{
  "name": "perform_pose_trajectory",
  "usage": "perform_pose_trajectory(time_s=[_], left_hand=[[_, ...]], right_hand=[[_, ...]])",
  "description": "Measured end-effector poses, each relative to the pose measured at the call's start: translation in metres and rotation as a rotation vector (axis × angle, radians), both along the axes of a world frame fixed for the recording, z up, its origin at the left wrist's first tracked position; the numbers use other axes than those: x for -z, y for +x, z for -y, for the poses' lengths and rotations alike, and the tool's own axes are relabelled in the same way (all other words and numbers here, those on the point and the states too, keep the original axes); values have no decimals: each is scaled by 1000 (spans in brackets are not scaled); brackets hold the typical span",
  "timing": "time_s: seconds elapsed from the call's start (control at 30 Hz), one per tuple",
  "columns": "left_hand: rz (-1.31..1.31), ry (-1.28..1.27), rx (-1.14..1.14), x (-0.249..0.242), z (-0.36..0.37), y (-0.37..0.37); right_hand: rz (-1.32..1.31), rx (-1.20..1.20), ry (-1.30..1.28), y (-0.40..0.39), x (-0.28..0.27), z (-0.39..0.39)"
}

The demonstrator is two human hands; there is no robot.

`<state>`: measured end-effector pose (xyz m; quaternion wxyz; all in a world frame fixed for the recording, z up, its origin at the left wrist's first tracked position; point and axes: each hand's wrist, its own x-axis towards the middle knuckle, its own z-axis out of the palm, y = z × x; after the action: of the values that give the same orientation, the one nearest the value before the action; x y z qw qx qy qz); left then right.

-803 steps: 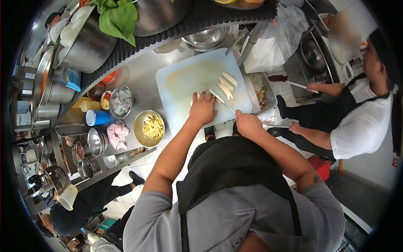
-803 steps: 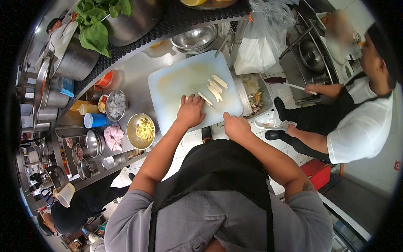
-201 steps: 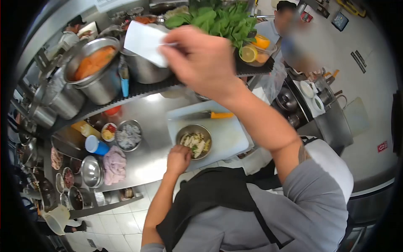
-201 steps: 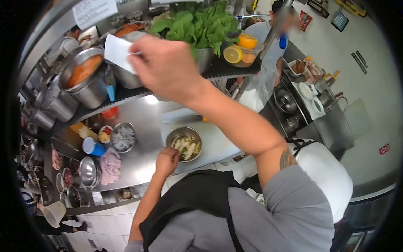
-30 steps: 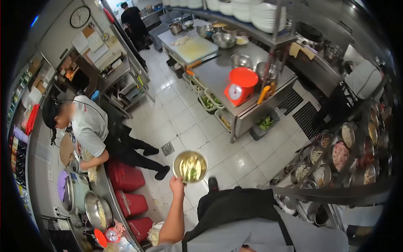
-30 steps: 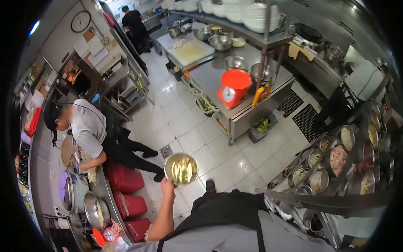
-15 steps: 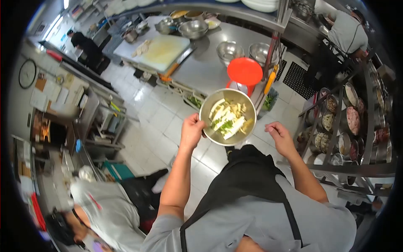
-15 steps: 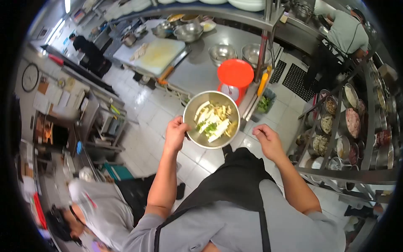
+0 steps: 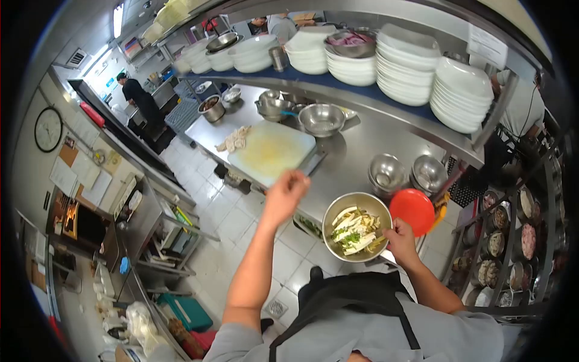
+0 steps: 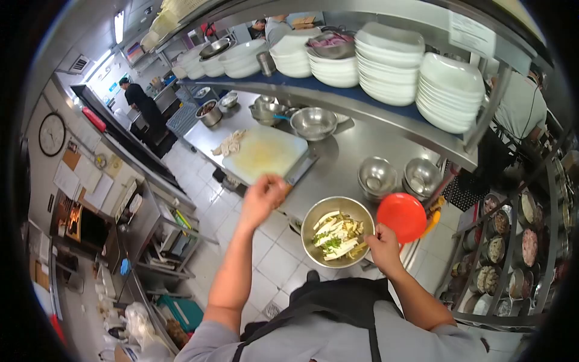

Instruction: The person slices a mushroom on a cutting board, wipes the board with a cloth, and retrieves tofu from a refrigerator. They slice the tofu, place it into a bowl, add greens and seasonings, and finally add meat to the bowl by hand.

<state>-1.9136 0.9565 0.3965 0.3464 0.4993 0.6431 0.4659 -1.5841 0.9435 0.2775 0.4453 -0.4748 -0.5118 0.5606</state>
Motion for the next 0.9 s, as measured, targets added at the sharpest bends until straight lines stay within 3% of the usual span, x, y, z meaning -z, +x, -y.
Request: perform_pose_trajectory(time_s=[0.03,0.07,0.13,0.2,0.3,0.63,0.8,0.9], left_hand=[[-147,200,-52,-7,-41,-28],[-202,337,-134,-24,-79,-47],[-230,535,-207,-48,-168,-85],[-256,557,-306,-76,-242,-109],[-334,656,-410,-72,-348,-142],[-537,362,-487,-77,-400,-130],[-315,433,-258,-79,-382,-145],[-319,810,-140,-73,-347,-161]], right_hand=[[18,20,3,-16,-2,-10],[-60,30,-90,-31,-11,-15],[-16,94,-6,-53,-2,-28],[62,160,24,-68,5,-34],[-8,309,65,-94,-9,-28],[-153,756,-72,-134,-2,21],[-148,825,-36,-149,15,19],[-76,843,-33,-163,3,8]])
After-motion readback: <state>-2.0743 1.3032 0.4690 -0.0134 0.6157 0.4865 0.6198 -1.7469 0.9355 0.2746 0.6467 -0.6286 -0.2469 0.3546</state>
